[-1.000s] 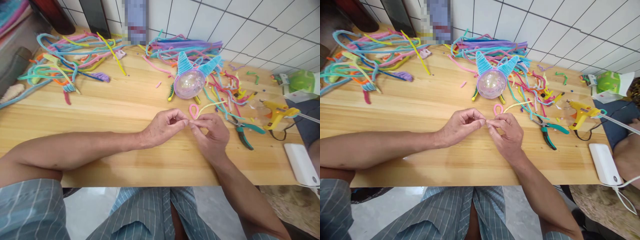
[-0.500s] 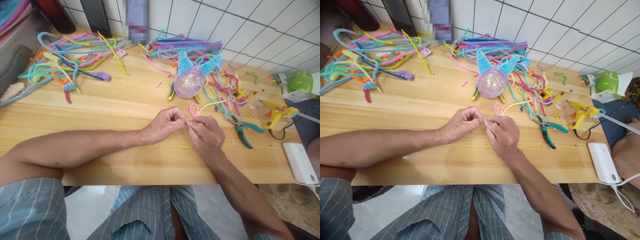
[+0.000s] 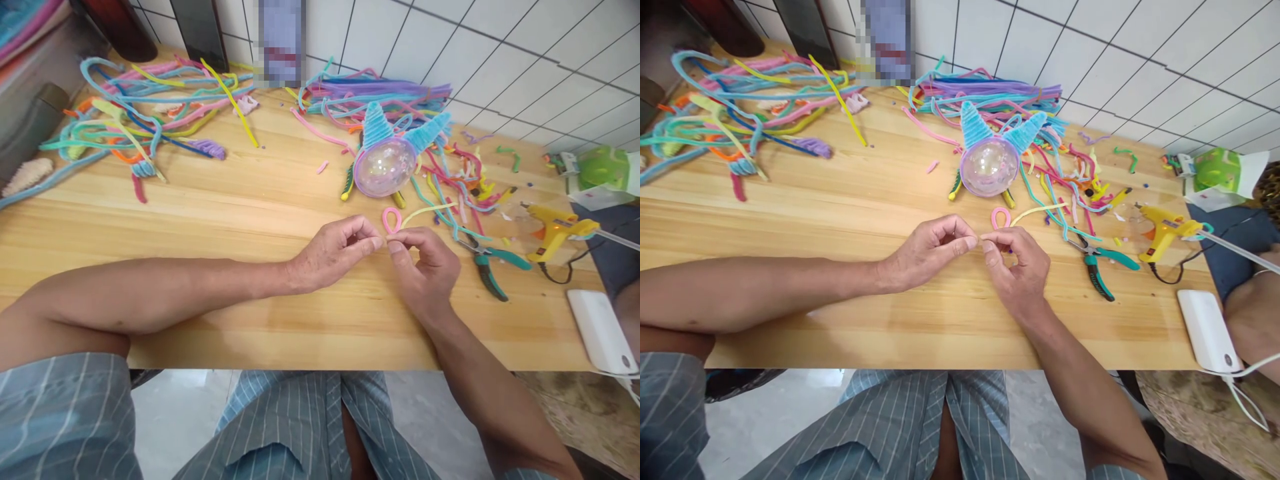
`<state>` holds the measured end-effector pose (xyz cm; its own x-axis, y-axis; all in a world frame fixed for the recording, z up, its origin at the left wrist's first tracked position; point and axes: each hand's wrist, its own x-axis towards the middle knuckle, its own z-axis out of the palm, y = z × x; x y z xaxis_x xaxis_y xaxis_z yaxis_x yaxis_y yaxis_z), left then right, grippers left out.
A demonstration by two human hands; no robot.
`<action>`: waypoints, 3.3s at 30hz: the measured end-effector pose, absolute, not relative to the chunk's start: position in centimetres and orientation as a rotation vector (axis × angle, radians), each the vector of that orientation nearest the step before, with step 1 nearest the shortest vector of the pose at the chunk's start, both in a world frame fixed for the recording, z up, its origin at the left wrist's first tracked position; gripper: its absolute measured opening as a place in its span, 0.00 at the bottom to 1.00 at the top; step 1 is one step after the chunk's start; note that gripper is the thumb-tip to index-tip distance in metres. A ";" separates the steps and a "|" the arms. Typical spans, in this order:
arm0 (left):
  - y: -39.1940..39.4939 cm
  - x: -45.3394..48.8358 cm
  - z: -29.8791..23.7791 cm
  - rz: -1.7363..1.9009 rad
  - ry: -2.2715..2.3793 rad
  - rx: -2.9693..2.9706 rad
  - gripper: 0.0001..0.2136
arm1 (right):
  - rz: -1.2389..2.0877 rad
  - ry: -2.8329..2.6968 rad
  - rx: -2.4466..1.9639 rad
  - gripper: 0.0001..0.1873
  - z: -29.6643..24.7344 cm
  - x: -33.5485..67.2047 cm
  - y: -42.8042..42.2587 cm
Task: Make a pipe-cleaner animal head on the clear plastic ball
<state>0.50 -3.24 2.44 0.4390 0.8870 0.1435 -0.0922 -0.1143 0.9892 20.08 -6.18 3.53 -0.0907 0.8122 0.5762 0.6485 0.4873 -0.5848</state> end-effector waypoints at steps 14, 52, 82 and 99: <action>-3.4 0.5 2.7 0.960 0.706 1.570 0.11 | 0.392 -1.839 -1.121 0.06 3.7 20.4 -6.0; -2.7 0.1 2.0 0.907 0.855 1.533 0.08 | -0.252 -2.219 -1.216 0.05 2.2 25.3 -1.8; -1.9 0.7 2.0 1.061 0.853 1.084 0.17 | 0.947 -1.543 -1.299 0.11 2.9 22.4 -3.8; -2.9 0.2 1.9 0.965 0.817 1.438 0.15 | 1.026 -1.451 -1.293 0.08 4.0 20.8 -4.8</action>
